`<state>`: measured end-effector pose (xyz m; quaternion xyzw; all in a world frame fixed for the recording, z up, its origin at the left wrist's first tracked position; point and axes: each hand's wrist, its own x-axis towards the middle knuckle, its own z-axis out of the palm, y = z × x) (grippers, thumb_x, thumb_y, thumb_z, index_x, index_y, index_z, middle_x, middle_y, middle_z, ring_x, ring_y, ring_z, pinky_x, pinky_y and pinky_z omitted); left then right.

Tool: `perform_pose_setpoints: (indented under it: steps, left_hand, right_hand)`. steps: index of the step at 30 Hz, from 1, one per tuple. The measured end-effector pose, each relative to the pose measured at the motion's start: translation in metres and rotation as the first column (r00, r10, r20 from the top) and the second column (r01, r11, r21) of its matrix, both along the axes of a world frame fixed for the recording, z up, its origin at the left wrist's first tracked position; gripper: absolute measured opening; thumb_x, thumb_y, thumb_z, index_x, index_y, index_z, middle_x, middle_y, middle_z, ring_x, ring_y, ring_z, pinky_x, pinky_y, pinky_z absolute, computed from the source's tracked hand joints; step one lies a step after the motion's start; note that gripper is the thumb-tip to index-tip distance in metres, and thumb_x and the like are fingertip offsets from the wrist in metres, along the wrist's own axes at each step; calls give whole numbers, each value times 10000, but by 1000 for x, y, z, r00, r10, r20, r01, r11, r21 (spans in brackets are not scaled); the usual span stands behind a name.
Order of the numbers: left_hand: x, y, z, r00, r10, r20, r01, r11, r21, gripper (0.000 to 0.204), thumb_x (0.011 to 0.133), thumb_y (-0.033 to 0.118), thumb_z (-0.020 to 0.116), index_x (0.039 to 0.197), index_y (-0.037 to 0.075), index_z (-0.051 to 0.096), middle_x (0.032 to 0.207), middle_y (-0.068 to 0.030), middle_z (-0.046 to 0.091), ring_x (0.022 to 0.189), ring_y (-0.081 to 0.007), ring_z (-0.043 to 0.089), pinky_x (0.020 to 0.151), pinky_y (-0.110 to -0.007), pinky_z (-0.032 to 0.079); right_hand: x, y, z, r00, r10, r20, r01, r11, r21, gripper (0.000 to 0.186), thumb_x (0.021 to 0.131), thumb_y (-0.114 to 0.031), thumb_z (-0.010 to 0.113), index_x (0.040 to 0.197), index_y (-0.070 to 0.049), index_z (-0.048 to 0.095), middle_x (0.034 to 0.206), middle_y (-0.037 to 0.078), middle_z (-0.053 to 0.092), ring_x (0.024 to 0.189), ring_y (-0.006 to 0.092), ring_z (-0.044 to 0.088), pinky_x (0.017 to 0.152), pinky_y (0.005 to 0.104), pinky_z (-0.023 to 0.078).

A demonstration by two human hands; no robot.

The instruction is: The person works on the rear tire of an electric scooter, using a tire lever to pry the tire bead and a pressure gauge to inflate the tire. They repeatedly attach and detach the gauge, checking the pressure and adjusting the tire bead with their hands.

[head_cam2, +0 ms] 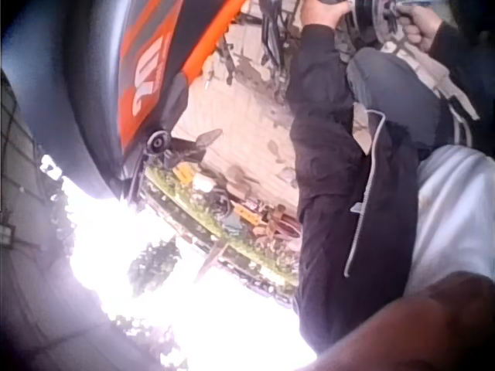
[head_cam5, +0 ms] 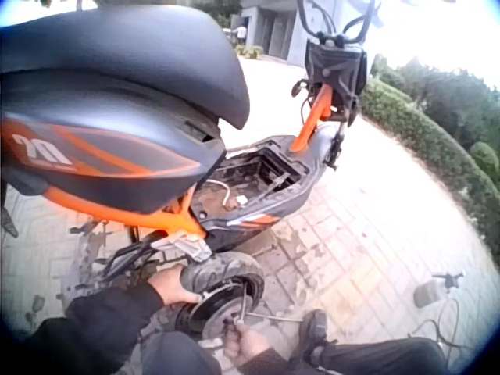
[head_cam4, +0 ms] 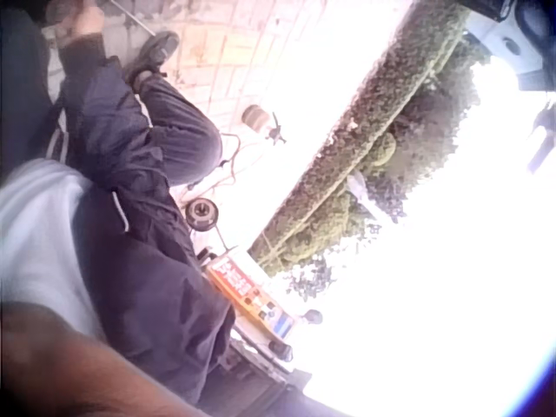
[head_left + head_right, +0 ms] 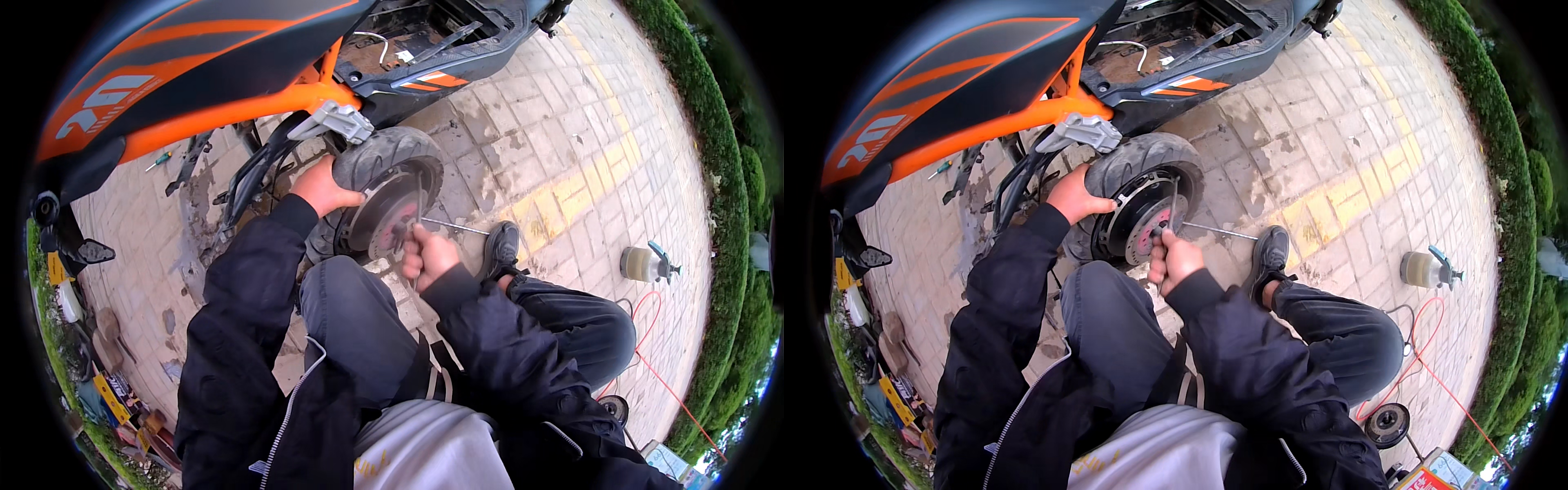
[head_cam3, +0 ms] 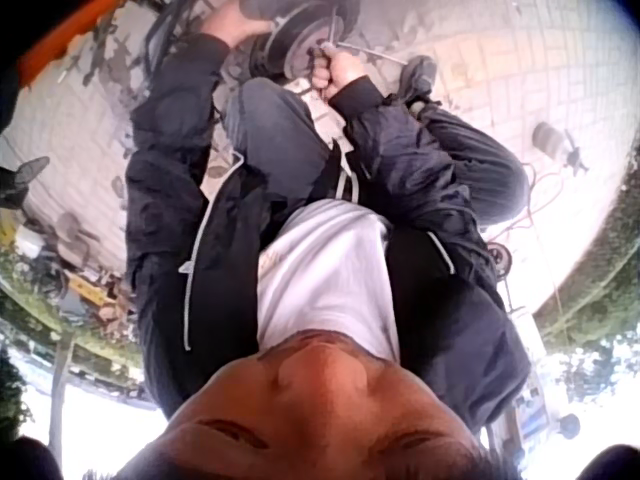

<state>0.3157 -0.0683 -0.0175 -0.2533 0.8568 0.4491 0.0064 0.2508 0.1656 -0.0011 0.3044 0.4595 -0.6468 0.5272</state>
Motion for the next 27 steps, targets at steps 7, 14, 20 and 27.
perform_pose_setpoints:
  steps: [7,14,20,27]
  left_hand:
    - [2,-4,-4,1000,8,23,-8,1000,-3,742,602,304,833,1204,-34,559,1115,-191,662,1052,-307,632,936,-355,466]
    - [2,-4,-8,999,28,22,-27,999,-23,766,567,382,833,1163,-13,556,1081,-227,663,1027,-366,632,898,-382,493]
    - [1,-3,-8,999,29,20,-28,998,-57,747,567,381,829,1144,-9,558,1060,-229,662,1011,-370,634,887,-389,497]
    - [4,1,9,998,38,56,-36,999,-40,747,580,369,815,1166,-8,546,1059,-229,661,1007,-373,633,888,-392,496]
  right_hand:
    - [22,-64,-3,924,-374,83,380,921,-86,267,1047,-281,355,901,-81,454,629,-14,333,438,121,235,404,297,224]
    - [43,-107,-17,883,-468,-47,468,883,7,219,1006,-243,402,1000,-45,495,703,-6,399,492,126,320,449,304,255]
    - [25,-75,-12,967,-244,-70,247,968,37,203,1001,-215,402,980,-46,512,643,-22,353,468,114,291,441,298,239]
    - [-21,16,-4,939,205,-278,-140,962,237,470,979,-119,495,1441,-107,408,673,41,472,419,105,324,360,299,250]
